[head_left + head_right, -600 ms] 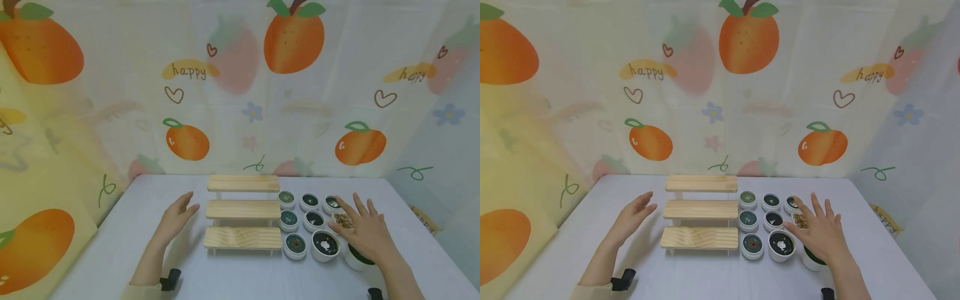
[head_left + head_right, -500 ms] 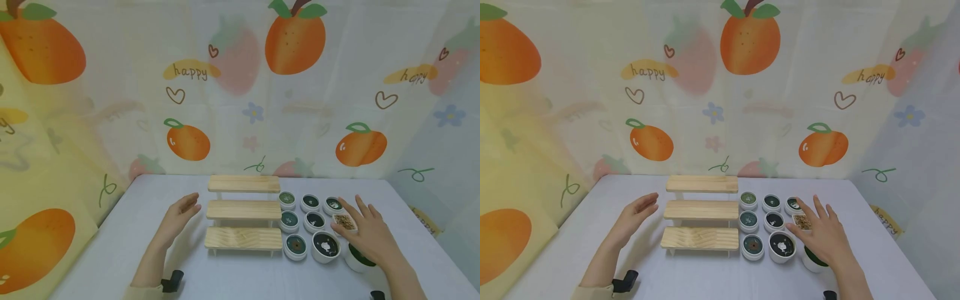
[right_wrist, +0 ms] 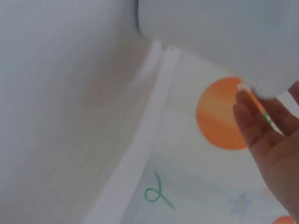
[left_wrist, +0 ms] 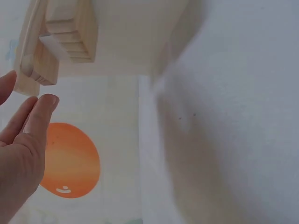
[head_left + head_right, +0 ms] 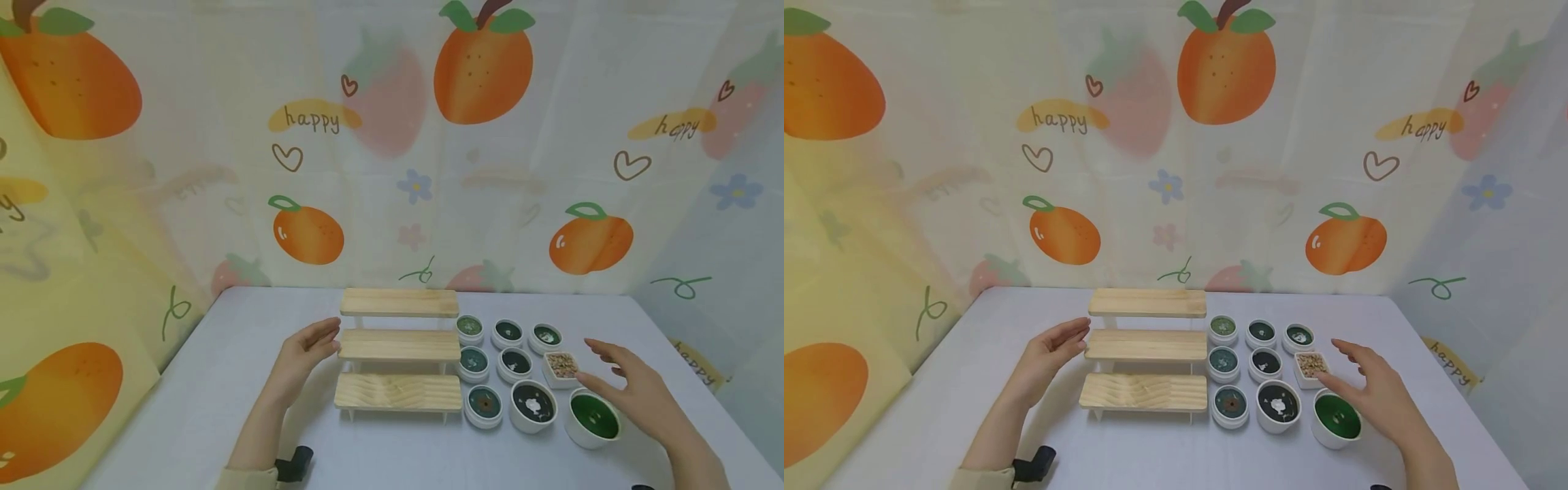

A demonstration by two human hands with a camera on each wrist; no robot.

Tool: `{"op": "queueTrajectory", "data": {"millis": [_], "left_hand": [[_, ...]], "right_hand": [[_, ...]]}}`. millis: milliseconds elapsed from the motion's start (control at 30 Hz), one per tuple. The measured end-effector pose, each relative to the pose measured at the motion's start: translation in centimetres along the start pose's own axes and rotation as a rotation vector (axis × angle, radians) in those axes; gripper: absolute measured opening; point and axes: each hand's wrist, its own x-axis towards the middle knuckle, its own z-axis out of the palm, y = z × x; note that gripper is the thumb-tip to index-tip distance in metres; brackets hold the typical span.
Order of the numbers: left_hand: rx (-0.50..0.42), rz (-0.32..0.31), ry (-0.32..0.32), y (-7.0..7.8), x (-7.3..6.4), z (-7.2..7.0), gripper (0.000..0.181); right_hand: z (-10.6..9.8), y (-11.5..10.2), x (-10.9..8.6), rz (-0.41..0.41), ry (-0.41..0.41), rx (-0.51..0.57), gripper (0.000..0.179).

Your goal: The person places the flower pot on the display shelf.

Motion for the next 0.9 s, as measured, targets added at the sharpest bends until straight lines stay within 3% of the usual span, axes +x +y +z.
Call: {"op": "queueTrajectory", "data": {"millis": [167,367,600,900], "left_hand": [[-0.052,-0.021,-0.01,-0.4,0.1,0.4,0.055],[-0.063,-0.034,-0.002,-0.5,0.3,0.7,0.054],[-0.068,-0.036,0.011,-0.4,0.4,0.9,0.053],[-0.109,-0.051,0.012,-0.3,0.4,1.0,0.053]], "right_hand": [[-0.4,1.9,-0.2,0.033,-0.047,0.106,0.066],[-0.3,4.5,-0.4,-0.111,-0.104,0.306,0.045],[-0.5,6.0,-0.5,-0.03,-0.333,0.462,0.054],[0.0,7.0,-0.3,-0.055,-0.476,0.522,0.059]]}}
